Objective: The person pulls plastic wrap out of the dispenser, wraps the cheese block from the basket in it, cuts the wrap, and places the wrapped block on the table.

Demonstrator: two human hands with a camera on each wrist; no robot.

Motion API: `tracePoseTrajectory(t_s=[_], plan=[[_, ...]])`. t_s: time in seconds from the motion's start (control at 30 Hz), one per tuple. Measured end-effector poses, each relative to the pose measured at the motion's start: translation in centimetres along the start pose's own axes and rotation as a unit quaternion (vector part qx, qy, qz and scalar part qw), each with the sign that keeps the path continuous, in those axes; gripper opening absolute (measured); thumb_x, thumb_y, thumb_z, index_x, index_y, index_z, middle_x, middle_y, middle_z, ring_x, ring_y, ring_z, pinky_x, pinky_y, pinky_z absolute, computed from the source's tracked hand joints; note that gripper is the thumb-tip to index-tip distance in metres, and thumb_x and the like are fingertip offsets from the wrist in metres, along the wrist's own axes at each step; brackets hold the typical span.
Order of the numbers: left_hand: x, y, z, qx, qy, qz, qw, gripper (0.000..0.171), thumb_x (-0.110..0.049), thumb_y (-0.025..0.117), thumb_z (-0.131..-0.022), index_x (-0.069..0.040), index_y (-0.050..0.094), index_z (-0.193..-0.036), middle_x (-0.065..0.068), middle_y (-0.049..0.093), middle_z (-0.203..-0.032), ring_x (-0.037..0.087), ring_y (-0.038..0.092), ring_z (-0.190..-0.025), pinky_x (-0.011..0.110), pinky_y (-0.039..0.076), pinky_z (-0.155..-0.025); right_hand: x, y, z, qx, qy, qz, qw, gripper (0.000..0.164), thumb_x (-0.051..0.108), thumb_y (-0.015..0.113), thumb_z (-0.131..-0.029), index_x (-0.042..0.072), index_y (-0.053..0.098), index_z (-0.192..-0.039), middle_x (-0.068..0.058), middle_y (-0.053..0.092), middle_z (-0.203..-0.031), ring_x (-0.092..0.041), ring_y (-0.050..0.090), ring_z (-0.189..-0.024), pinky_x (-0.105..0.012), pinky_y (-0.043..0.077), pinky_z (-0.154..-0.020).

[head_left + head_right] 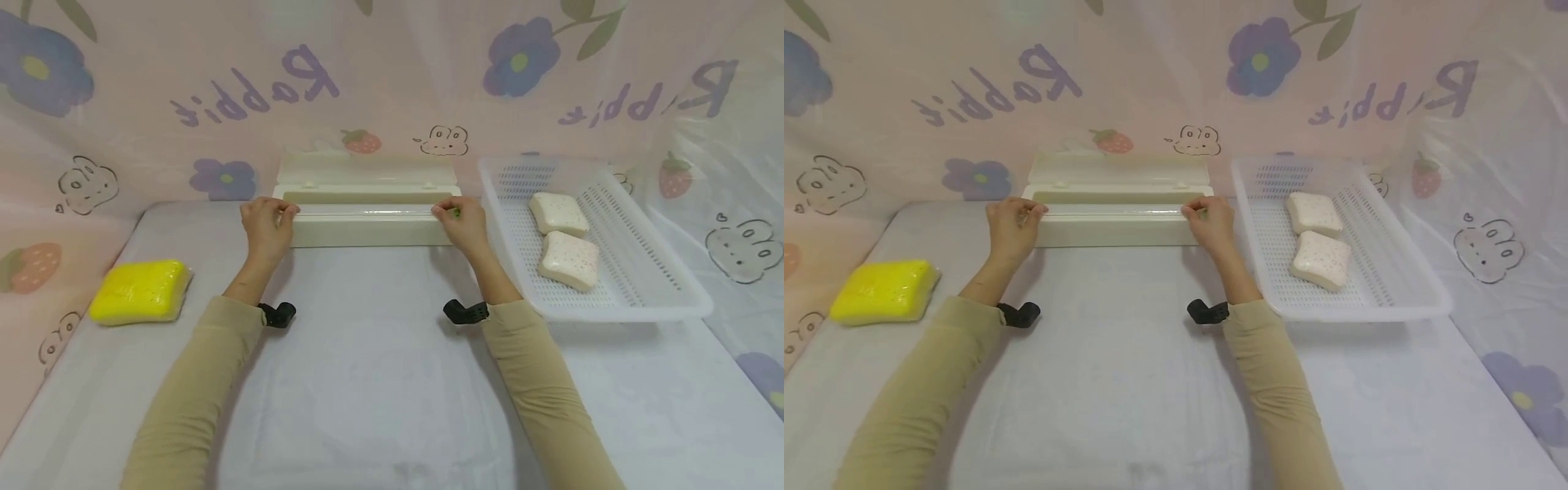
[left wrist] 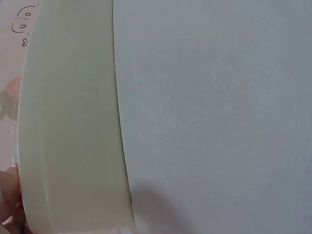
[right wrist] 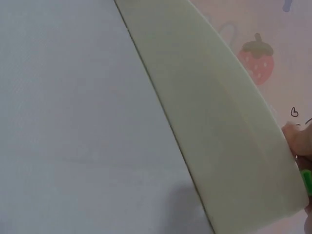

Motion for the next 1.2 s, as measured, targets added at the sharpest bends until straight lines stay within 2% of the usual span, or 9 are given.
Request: tracePoseTrajectory(t_s=[0.23, 0.33, 0.4, 0.47, 0.57, 0.67, 0.77, 0.9, 1.2], plan=[[-0.1, -0.5, -0.2, 0.005, -0.013, 0.03, 0.9995, 0.019, -0.011, 0.058, -0.095, 0.006, 0.067, -0.097, 0.021, 0.066, -0.116, 0.036, 0.048, -0.124, 0.045, 0.029, -0.111, 0.3, 0.1, 0.2, -0.035, -0.021, -0.031, 0.999, 0.026, 0.02, 0.064, -0.093, -0.005, 0.067, -0.1, -0.02, 0.07, -0.108, -0.034, 0.062, -0.105, -0.04, 0.047, -0.089], [-0.1, -0.7, -0.1, 0.01, -0.025, 0.037, 0.999, 0.022, -0.017, 0.058, -0.096, 0.003, 0.067, -0.101, 0.019, 0.069, -0.109, 0.033, 0.06, -0.112, 0.035, 0.045, -0.094, 0.3, 0.3, 0.4, -0.048, -0.032, -0.058, 0.997, 0.023, 0.018, 0.064, -0.093, -0.003, 0.066, -0.1, -0.018, 0.072, -0.101, -0.027, 0.065, -0.09, -0.025, 0.046, -0.071], [-0.1, -0.9, -0.1, 0.009, -0.019, 0.041, 0.9989, 0.023, -0.018, 0.059, -0.096, 0.003, 0.067, -0.101, 0.018, 0.071, -0.102, 0.033, 0.064, -0.103, 0.025, 0.045, -0.08, 0.3, 0.3, 0.4, -0.057, -0.041, -0.074, 0.995, 0.021, 0.017, 0.064, -0.092, -0.003, 0.067, -0.1, -0.017, 0.072, -0.097, -0.02, 0.063, -0.077, -0.018, 0.039, -0.062], [0.0, -1.0, -0.1, 0.002, -0.007, 0.05, 0.9987, 0.023, -0.017, 0.059, -0.095, 0.003, 0.067, -0.1, 0.018, 0.072, -0.098, 0.032, 0.066, -0.098, 0.018, 0.04, -0.069, 0.4, 0.3, 0.4, -0.068, -0.051, -0.092, 0.992, 0.02, 0.015, 0.065, -0.092, -0.004, 0.067, -0.098, -0.017, 0.073, -0.094, -0.014, 0.063, -0.072, -0.014, 0.038, -0.06], [0.0, -1.2, -0.2, -0.011, 0.008, 0.063, 0.9979, 0.022, -0.017, 0.061, -0.094, 0.003, 0.068, -0.098, 0.018, 0.072, -0.095, 0.02, 0.07, -0.092, 0.009, 0.039, -0.067, 0.6, 0.3, 0.3, -0.084, -0.064, -0.118, 0.987, 0.019, 0.012, 0.066, -0.091, -0.006, 0.067, -0.096, -0.019, 0.072, -0.091, -0.016, 0.07, -0.079, -0.011, 0.043, -0.067], [-0.2, -1.5, -0.3, -0.011, 0.014, 0.087, 0.996, 0.022, -0.017, 0.061, -0.094, 0.004, 0.068, -0.097, 0.02, 0.072, -0.094, -0.001, 0.068, -0.079, 0.006, 0.045, -0.069, 0.8, 0.1, 0.2, -0.094, -0.075, -0.148, 0.982, 0.02, 0.01, 0.066, -0.09, -0.009, 0.065, -0.095, -0.023, 0.071, -0.088, -0.022, 0.072, -0.081, -0.012, 0.049, -0.072], [-0.7, -1.8, -0.4, -0.007, 0.021, 0.111, 0.9935, 0.025, -0.017, 0.061, -0.094, 0.007, 0.067, -0.097, 0.022, 0.071, -0.093, -0.016, 0.06, -0.07, 0.006, 0.048, -0.07, 1.1, -0.1, 0.1, -0.105, -0.08, -0.178, 0.975, 0.021, 0.009, 0.065, -0.091, -0.012, 0.064, -0.095, -0.027, 0.07, -0.087, -0.01, 0.072, -0.072, -0.014, 0.054, -0.072], [-1.6, -2.3, -0.4, -0.015, 0.029, 0.119, 0.9924, 0.026, -0.017, 0.062, -0.093, 0.008, 0.068, -0.097, 0.024, 0.071, -0.092, -0.017, 0.058, -0.07, 0.004, 0.048, -0.07, 1.6, -0.3, 0.1, -0.117, -0.074, -0.207, 0.968, 0.022, 0.008, 0.064, -0.091, -0.014, 0.064, -0.095, -0.031, 0.068, -0.087, 0.005, 0.066, -0.067, -0.018, 0.056, -0.071], [-2.9, -3.1, 0.0, -0.037, 0.029, 0.136, 0.9896, 0.025, -0.015, 0.063, -0.093, 0.008, 0.068, -0.099, 0.025, 0.07, -0.095, -0.015, 0.06, -0.073, 0.006, 0.05, -0.074, 5.0, -1.4, 1.7, -0.142, -0.066, -0.236, 0.959, 0.018, 0.0, 0.06, -0.092, -0.017, 0.061, -0.094, -0.036, 0.065, -0.09, 0.001, 0.067, -0.068, -0.023, 0.058, -0.071]])
Point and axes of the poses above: each hand's wrist, its own z-axis away from the middle knuckle, its own y-axis out of the palm, x = y × z, the point moved 1 cm from there along -z, towards the middle knuckle
